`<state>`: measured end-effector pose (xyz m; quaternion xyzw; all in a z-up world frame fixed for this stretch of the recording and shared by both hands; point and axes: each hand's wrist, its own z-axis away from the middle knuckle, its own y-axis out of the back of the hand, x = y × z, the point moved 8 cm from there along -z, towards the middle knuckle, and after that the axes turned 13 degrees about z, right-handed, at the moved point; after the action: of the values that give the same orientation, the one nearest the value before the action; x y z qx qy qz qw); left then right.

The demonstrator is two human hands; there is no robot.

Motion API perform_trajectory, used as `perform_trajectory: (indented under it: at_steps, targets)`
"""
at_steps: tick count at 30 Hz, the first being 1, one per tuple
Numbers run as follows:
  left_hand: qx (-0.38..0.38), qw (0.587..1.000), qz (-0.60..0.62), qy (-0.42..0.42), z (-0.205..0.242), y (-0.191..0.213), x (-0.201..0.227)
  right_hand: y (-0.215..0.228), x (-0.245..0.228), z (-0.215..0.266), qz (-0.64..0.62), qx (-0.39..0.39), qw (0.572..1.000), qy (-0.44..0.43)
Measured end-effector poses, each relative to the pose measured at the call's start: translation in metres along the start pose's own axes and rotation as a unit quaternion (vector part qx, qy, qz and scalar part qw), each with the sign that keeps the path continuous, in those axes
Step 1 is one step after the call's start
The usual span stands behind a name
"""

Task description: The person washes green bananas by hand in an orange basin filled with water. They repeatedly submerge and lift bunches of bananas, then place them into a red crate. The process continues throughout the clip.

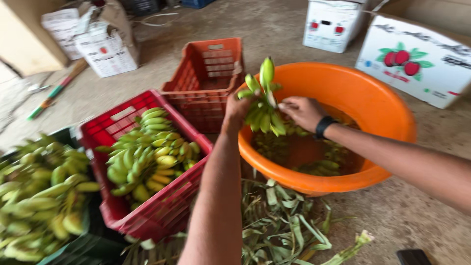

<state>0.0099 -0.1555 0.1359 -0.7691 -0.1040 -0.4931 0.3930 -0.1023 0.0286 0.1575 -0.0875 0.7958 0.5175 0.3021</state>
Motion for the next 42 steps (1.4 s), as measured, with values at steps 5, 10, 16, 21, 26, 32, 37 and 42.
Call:
perform_trajectory:
  at_steps: [5,10,16,21,26,32,37,42]
  targets:
    - [0.036,0.993,0.021,-0.11,0.0,0.089,0.114,-0.008,-0.02,0.031,0.218,-0.021,0.97,0.101]
    - [0.195,0.919,-0.305,-0.156,0.055,0.203,0.211,-0.034,0.021,0.085,0.527,-0.143,0.822,0.16]
    - [0.061,0.756,-0.626,0.18,0.107,0.251,0.189,-0.06,0.093,0.109,0.572,-0.342,0.746,-0.006]
    - [-0.083,0.693,-0.603,0.388,0.117,0.245,0.148,-0.061,0.088,0.11,0.561,-0.32,0.763,0.022]
    - [-0.045,0.645,-0.708,0.284,0.035,0.223,0.13,-0.056,0.089,0.114,0.539,-0.325,0.776,0.032]
    - [0.049,0.719,-0.673,-0.165,0.01,0.085,0.089,-0.016,0.116,0.085,0.555,-0.27,0.787,-0.006]
    - [-0.249,0.891,-0.282,0.252,-0.008,-0.038,-0.056,0.017,0.151,0.057,0.551,-0.255,0.792,-0.06]
    - [-0.136,0.608,-0.764,0.168,0.009,-0.026,-0.119,-0.005,0.177,0.052,0.533,-0.311,0.784,-0.061]
